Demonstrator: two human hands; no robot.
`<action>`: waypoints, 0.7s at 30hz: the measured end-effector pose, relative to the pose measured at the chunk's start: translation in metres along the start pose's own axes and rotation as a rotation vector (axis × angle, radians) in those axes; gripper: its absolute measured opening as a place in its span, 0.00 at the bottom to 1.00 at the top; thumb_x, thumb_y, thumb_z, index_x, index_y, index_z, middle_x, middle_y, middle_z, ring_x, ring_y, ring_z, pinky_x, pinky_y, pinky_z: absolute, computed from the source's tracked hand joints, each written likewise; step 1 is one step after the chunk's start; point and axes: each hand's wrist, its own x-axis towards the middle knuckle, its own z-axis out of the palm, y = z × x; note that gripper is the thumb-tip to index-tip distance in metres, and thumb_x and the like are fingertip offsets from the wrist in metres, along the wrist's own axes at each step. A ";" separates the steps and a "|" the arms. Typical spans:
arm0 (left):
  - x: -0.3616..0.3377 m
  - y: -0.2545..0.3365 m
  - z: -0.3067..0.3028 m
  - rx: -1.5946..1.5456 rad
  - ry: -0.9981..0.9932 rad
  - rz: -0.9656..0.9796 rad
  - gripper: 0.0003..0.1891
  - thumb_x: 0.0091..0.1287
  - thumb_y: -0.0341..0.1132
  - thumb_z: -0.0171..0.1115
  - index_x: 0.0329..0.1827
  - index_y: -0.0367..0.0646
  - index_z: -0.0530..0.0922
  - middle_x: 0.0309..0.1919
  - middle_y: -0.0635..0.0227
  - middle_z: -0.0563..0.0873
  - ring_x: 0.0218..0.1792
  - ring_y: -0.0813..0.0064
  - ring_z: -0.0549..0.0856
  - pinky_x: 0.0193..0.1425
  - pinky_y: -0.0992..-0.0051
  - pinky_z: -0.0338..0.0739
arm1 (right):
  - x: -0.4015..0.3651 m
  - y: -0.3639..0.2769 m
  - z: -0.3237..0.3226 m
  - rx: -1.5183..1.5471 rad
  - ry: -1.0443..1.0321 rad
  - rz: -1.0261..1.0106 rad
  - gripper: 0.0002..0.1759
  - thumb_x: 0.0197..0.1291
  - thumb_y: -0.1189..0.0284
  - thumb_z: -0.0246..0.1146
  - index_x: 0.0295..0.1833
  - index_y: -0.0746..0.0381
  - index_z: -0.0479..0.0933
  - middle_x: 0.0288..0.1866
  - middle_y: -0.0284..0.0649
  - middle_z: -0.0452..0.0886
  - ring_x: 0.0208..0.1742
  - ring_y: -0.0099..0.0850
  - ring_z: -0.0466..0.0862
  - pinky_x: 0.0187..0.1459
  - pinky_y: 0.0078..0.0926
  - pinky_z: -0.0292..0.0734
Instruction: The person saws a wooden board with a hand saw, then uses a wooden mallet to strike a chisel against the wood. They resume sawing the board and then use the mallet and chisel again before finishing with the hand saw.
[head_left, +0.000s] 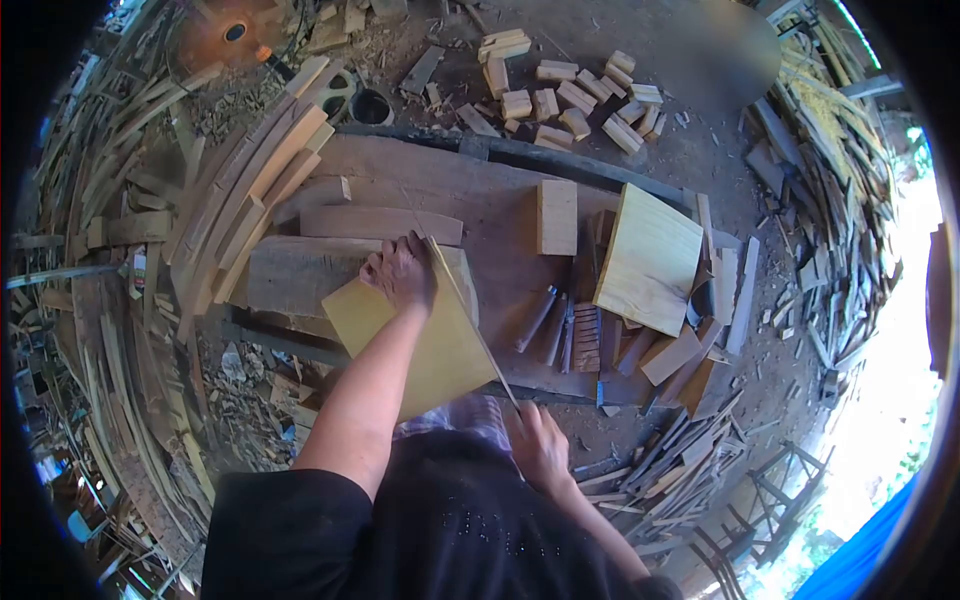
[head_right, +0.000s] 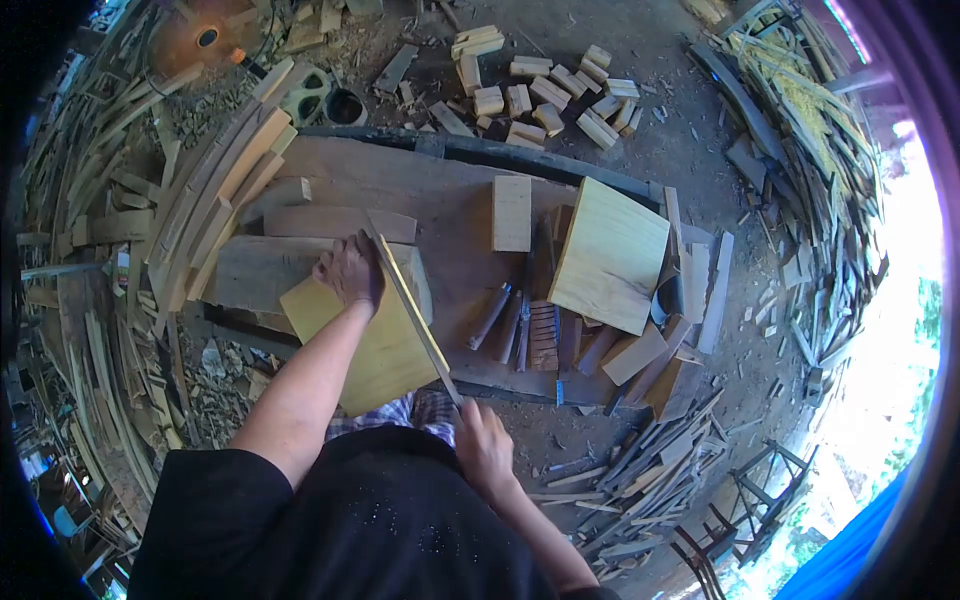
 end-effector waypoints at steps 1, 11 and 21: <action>0.000 -0.003 0.003 0.004 -0.009 -0.012 0.20 0.73 0.47 0.43 0.40 0.49 0.84 0.42 0.66 0.83 0.49 0.61 0.77 0.61 0.58 0.57 | 0.000 0.000 -0.005 -0.003 -0.015 -0.001 0.17 0.60 0.72 0.64 0.53 0.62 0.70 0.33 0.51 0.78 0.32 0.51 0.82 0.31 0.46 0.78; 0.000 -0.003 0.012 0.022 0.007 0.005 0.22 0.74 0.49 0.41 0.42 0.50 0.85 0.44 0.65 0.83 0.49 0.59 0.77 0.62 0.58 0.57 | 0.087 -0.024 0.036 0.063 0.105 -0.063 0.16 0.58 0.72 0.64 0.50 0.63 0.70 0.31 0.49 0.77 0.33 0.51 0.81 0.33 0.45 0.78; -0.001 0.000 0.004 0.008 -0.023 -0.018 0.24 0.75 0.49 0.38 0.44 0.48 0.84 0.46 0.63 0.83 0.50 0.58 0.76 0.61 0.56 0.55 | 0.112 -0.030 0.049 -0.009 0.076 -0.110 0.21 0.55 0.75 0.62 0.56 0.63 0.69 0.33 0.48 0.76 0.36 0.47 0.82 0.33 0.44 0.79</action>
